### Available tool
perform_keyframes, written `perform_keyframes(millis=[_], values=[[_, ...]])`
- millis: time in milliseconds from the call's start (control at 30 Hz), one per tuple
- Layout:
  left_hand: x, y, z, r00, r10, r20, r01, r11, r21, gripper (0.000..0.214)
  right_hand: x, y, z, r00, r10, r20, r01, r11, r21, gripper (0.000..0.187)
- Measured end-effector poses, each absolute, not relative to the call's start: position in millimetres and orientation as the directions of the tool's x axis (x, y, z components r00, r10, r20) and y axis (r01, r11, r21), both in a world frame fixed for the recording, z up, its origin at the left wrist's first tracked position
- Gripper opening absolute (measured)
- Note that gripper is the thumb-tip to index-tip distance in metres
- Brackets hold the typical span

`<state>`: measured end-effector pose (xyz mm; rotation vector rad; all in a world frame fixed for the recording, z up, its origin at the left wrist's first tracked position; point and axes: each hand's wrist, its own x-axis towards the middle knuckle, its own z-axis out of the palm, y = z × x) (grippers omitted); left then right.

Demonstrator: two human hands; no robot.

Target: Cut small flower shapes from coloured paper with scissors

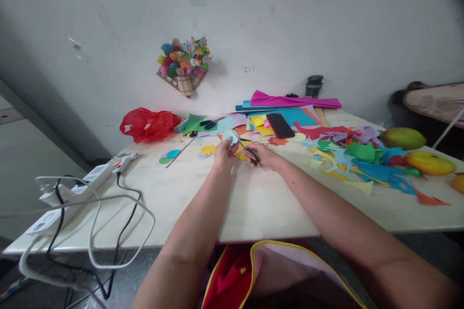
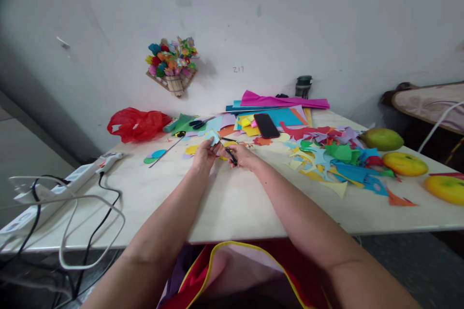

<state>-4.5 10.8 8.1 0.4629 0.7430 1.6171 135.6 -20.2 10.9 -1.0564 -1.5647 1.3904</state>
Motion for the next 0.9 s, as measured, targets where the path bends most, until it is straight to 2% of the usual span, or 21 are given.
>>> perform_keyframes(millis=[333, 900], values=[[-5.5, 7.0, 12.8, -0.163, 0.979, -0.120, -0.723, -0.035, 0.690, 0.012, 135.4, -24.2, 16.6, -0.342, 0.940, 0.018, 0.090, 0.051, -0.995, 0.017], [-6.0, 7.3, 11.4, -0.162, 0.980, -0.114, -0.709, -0.035, 0.705, 0.013, 135.0, -22.5, 15.4, -0.350, 0.937, 0.024, 0.044, 0.042, -0.998, 0.024]])
